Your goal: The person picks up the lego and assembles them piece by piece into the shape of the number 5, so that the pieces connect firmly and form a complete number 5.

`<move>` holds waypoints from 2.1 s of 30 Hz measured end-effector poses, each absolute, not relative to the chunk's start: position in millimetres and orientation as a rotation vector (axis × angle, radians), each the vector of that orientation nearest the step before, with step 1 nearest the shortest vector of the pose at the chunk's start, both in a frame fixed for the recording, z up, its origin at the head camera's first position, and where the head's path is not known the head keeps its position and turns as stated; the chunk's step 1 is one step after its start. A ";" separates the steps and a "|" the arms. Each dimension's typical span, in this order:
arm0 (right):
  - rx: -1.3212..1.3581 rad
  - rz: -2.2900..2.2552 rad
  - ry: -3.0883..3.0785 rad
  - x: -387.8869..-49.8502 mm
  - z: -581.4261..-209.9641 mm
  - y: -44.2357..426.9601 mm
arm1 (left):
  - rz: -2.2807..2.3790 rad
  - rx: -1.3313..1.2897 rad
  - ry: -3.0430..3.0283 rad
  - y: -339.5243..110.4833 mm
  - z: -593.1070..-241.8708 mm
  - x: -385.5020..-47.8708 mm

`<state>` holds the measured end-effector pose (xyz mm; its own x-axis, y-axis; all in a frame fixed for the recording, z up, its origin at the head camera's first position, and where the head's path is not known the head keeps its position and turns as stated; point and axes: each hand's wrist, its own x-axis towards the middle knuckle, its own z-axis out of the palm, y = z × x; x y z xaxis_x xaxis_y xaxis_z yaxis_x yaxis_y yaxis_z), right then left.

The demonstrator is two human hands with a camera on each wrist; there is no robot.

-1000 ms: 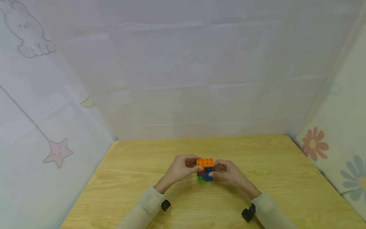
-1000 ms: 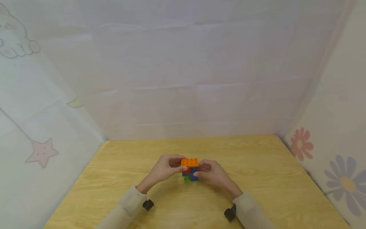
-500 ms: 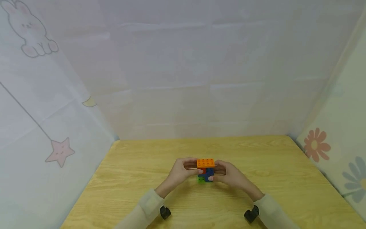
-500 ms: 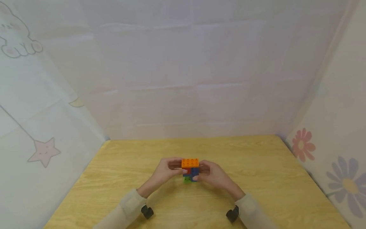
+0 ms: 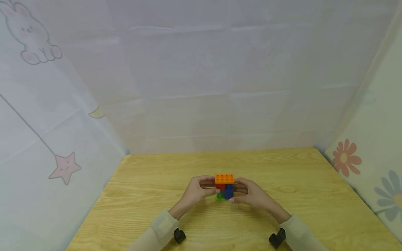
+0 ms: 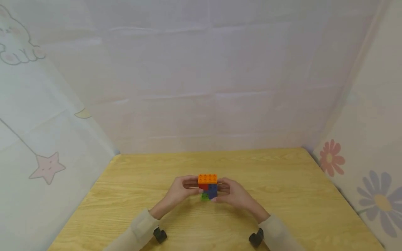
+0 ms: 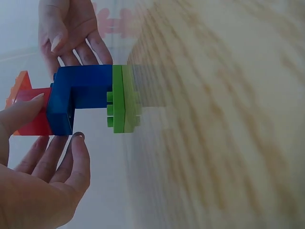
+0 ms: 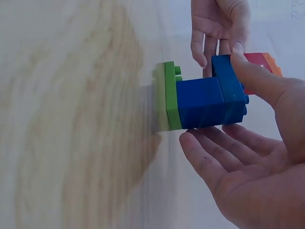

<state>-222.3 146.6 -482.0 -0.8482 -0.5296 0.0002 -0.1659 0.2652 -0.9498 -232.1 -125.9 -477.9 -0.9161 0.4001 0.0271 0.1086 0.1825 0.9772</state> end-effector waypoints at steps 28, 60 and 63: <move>-0.428 -1.703 2.329 -219.3 -488.1 141.5 | 1.780 0.563 2.265 -131.4 -475.6 -230.2; -0.473 -1.666 2.259 -225.5 -491.6 152.4 | 1.746 0.482 2.274 -131.9 -472.1 -238.7; -0.453 -1.658 2.274 -225.9 -489.2 152.1 | 1.762 0.475 2.269 -132.1 -470.8 -240.8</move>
<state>-225.9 152.1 -489.2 -0.9087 -0.4148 -0.0480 -0.0812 0.2884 -0.9541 -240.8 -132.1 -470.8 -0.9212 0.3887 0.0170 0.1129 0.2251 0.9678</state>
